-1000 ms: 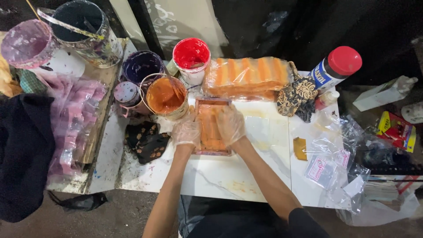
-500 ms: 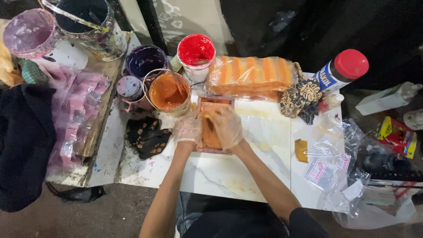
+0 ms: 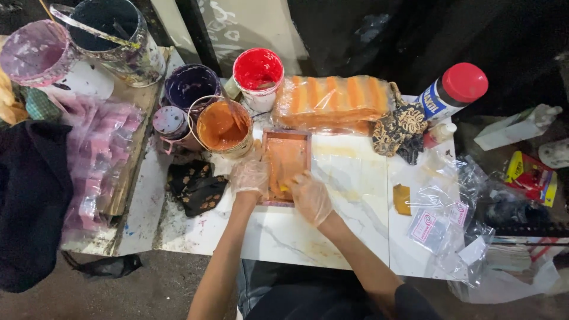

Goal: Applying and spreading orange ink onto a small screen printing frame using a squeegee tool.

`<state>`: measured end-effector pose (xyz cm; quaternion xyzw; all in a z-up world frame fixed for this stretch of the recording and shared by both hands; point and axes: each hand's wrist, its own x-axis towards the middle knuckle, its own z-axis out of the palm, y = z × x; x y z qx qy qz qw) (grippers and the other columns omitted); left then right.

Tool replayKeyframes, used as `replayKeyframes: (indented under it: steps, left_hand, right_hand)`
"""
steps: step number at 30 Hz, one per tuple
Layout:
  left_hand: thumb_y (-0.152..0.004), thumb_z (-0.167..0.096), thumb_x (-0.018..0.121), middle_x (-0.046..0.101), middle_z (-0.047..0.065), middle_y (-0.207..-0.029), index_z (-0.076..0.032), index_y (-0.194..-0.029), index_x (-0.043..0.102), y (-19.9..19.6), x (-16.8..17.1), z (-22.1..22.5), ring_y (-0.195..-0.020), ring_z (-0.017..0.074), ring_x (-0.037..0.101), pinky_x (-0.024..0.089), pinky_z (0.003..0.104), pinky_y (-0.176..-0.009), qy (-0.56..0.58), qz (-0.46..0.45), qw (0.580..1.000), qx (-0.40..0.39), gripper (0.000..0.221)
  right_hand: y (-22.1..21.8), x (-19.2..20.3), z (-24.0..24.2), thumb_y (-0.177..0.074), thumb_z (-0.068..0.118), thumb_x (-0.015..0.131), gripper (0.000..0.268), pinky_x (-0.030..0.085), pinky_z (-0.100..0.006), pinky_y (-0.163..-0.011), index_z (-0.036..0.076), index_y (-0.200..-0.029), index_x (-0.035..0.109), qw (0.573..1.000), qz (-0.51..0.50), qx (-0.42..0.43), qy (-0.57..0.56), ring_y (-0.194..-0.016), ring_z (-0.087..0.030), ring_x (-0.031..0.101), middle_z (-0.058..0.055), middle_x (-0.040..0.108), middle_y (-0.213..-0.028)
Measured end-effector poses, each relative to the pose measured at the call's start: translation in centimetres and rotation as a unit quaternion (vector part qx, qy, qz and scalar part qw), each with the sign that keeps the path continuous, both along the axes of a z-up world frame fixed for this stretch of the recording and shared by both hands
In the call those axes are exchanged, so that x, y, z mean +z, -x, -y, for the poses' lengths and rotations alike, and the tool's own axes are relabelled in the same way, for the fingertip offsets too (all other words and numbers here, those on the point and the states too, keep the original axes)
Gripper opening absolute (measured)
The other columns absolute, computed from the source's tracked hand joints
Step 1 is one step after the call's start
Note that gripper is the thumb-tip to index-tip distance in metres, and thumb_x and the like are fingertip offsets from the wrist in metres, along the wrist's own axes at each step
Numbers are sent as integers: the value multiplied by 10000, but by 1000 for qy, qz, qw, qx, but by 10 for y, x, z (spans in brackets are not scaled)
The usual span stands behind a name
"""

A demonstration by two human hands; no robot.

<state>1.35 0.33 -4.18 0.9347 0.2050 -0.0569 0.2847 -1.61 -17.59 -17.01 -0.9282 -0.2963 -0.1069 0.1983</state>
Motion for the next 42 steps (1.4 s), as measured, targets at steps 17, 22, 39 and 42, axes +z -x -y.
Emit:
replayKeyframes:
  steps: [17, 22, 39, 42]
  left_hand:
    - [-998, -600, 366, 723, 133, -1241, -322, -1278, 697, 11, 24, 0, -1199, 404, 649, 501, 540, -1052, -24, -29, 999, -17, 515]
    - [-1011, -565, 389, 709, 151, -1269, -287, -1278, 699, 10, 9, 3, -1208, 412, 642, 496, 551, -1054, -34, 10, 999, -29, 494]
    - [-994, -674, 334, 728, 144, -1227, -276, -1240, 695, -5, 0, 8, -1196, 401, 659, 492, 554, -1050, -50, -25, 998, -8, 591]
    - [-997, -543, 421, 706, 127, -1287, -300, -1323, 669, 6, 17, 5, -1230, 410, 632, 485, 568, -1060, -25, -24, 999, -21, 477]
  right_hand:
    - [13, 2, -35, -888, 192, 642, 65, 489, -327, -472, 212, -826, 634, 976, 192, -98, 35, -589, -217, 562, 9, 502, -785]
    - [5, 26, -20, -935, 183, 604, 98, 496, -372, -494, 162, -847, 641, 996, 78, -2, -51, -638, -269, 596, -31, 527, -794]
    - [8, -31, -7, -859, 120, 665, 133, 540, -323, -634, 210, -771, 708, 997, 73, 3, -2, -713, -234, 642, 31, 623, -758]
    - [7, 27, -9, -872, 93, 658, 187, 538, -375, -575, 145, -699, 705, 997, 55, -56, -26, -639, -294, 622, -37, 630, -734]
